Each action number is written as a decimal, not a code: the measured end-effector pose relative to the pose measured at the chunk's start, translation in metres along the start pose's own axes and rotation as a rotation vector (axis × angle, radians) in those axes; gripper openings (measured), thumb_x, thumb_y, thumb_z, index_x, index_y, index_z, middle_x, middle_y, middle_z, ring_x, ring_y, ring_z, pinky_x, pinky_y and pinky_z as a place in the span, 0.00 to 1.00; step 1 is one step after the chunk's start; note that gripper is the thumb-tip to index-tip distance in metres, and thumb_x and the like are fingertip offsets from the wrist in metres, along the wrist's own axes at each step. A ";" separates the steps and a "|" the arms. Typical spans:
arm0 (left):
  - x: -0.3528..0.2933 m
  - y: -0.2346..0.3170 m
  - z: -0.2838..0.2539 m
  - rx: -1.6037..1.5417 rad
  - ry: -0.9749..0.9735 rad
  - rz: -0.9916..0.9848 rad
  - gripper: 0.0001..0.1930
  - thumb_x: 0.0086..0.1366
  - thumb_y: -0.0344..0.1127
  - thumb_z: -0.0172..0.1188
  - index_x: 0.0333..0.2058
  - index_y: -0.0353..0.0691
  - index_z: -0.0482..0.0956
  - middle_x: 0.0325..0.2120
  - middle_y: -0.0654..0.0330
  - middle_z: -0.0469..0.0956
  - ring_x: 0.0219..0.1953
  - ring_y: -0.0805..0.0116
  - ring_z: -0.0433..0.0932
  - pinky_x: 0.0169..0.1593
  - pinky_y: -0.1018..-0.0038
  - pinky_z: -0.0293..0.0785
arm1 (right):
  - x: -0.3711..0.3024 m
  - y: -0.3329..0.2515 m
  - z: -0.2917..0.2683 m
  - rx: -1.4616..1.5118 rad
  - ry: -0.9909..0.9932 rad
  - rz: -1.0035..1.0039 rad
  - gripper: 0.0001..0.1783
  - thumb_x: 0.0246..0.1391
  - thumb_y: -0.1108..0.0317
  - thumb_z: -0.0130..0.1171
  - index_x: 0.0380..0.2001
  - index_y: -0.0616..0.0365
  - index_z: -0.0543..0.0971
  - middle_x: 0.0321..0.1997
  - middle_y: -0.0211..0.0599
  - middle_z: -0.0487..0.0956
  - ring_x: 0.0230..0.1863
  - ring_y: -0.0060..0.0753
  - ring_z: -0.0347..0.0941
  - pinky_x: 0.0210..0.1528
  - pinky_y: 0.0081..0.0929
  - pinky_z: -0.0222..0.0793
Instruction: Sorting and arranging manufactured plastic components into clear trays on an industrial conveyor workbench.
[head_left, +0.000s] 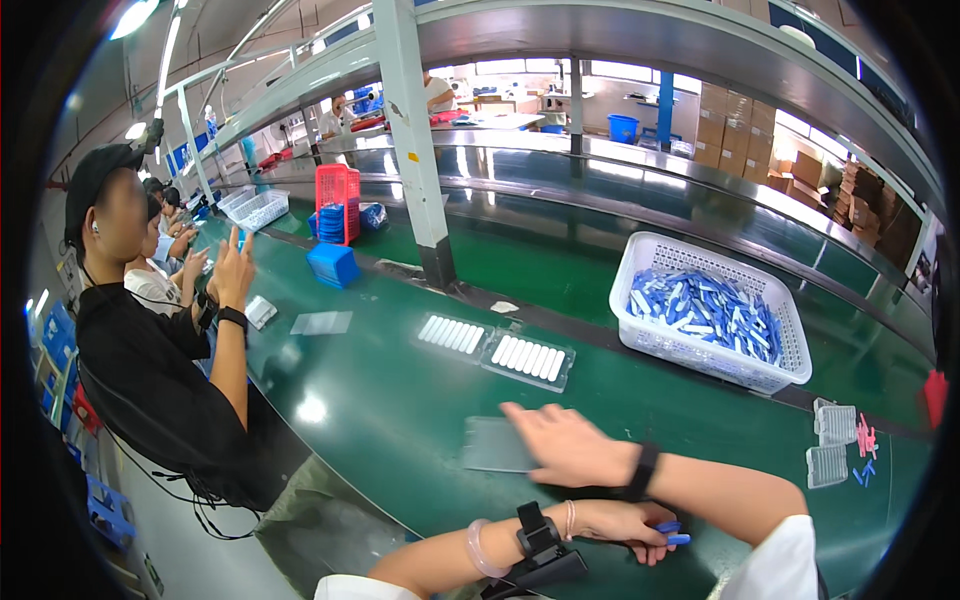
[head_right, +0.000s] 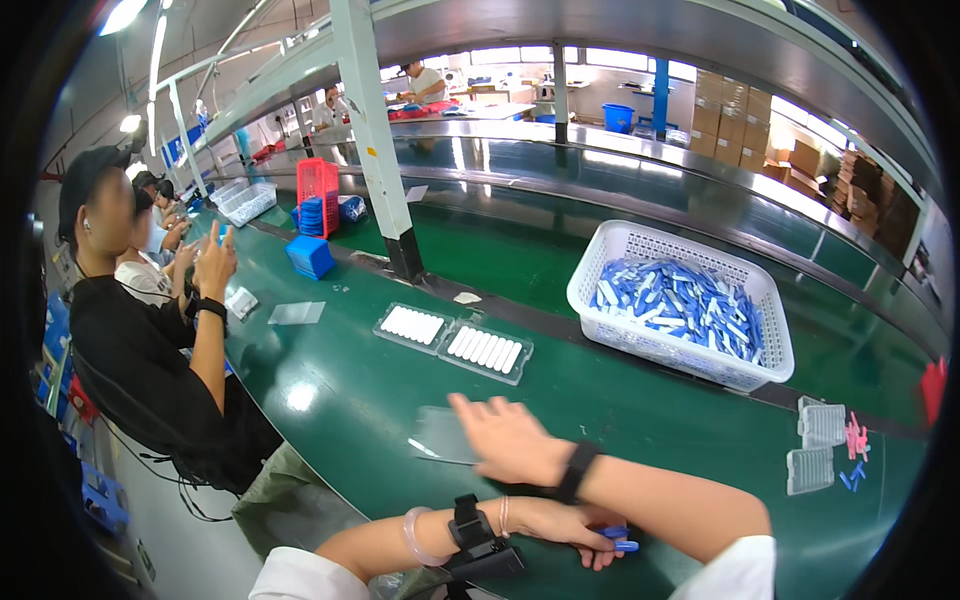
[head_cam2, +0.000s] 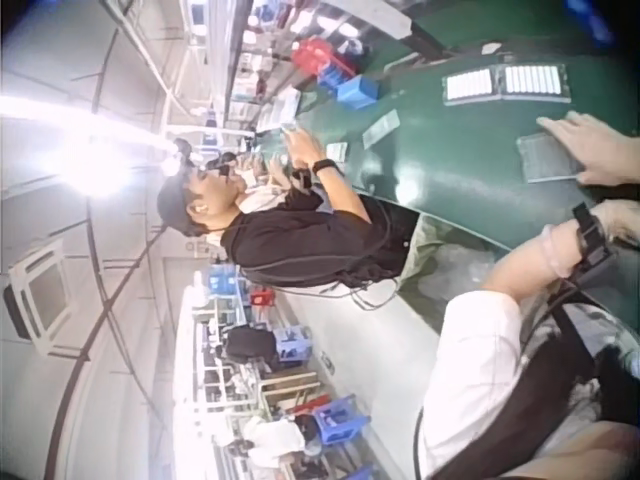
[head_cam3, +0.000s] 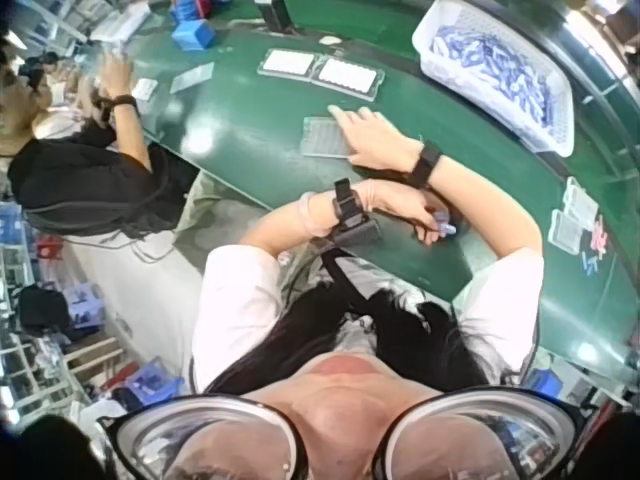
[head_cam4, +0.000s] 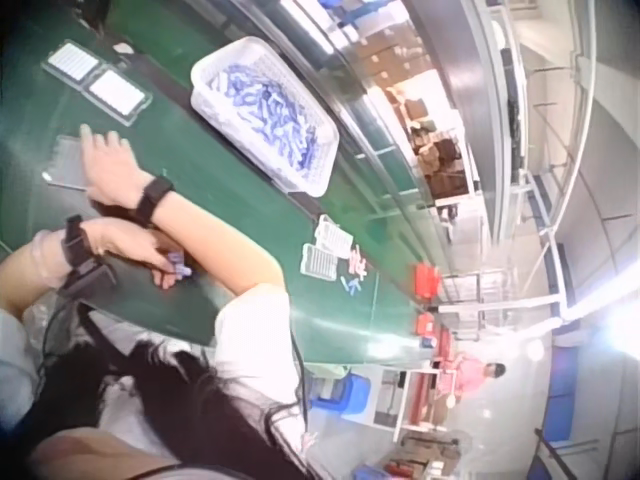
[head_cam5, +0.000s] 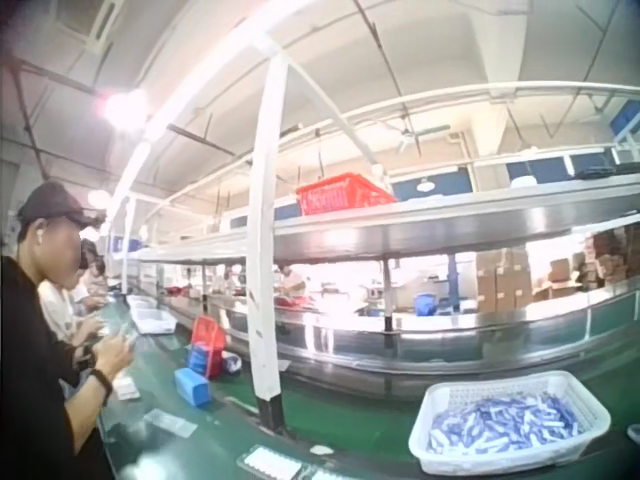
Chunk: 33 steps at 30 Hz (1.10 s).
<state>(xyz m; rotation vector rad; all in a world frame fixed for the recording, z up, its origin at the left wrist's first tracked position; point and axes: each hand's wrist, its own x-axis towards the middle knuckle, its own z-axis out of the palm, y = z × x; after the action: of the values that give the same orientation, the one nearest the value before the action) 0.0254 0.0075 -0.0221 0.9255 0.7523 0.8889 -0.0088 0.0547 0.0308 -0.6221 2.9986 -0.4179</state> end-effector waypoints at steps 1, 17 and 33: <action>0.001 -0.001 -0.003 0.008 -0.028 -0.029 0.11 0.62 0.36 0.48 0.36 0.34 0.70 0.28 0.61 0.73 0.31 0.76 0.73 0.34 0.84 0.70 | -0.024 0.015 -0.005 0.022 -0.002 0.069 0.46 0.34 0.67 0.62 0.55 0.67 0.50 0.46 0.55 0.67 0.47 0.53 0.63 0.47 0.40 0.62; -0.002 0.048 0.007 -0.228 0.515 0.126 0.12 0.58 0.28 0.54 0.40 0.28 0.69 0.34 0.52 0.73 0.39 0.61 0.75 0.45 0.72 0.72 | -0.224 0.032 -0.019 0.146 0.113 0.401 0.42 0.38 0.66 0.62 0.56 0.61 0.54 0.48 0.49 0.66 0.50 0.48 0.60 0.53 0.36 0.57; -0.031 0.032 -0.018 -0.365 0.632 0.224 0.10 0.58 0.28 0.53 0.39 0.33 0.70 0.38 0.49 0.72 0.43 0.55 0.73 0.49 0.68 0.71 | -0.167 0.047 -0.025 1.280 0.586 0.640 0.07 0.48 0.76 0.54 0.31 0.70 0.74 0.26 0.40 0.76 0.31 0.23 0.74 0.34 0.16 0.71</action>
<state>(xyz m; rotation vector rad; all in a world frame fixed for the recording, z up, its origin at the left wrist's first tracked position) -0.0133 -0.0040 0.0046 0.3986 0.9862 1.4943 0.1235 0.1687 0.0407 0.6195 2.2605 -2.3342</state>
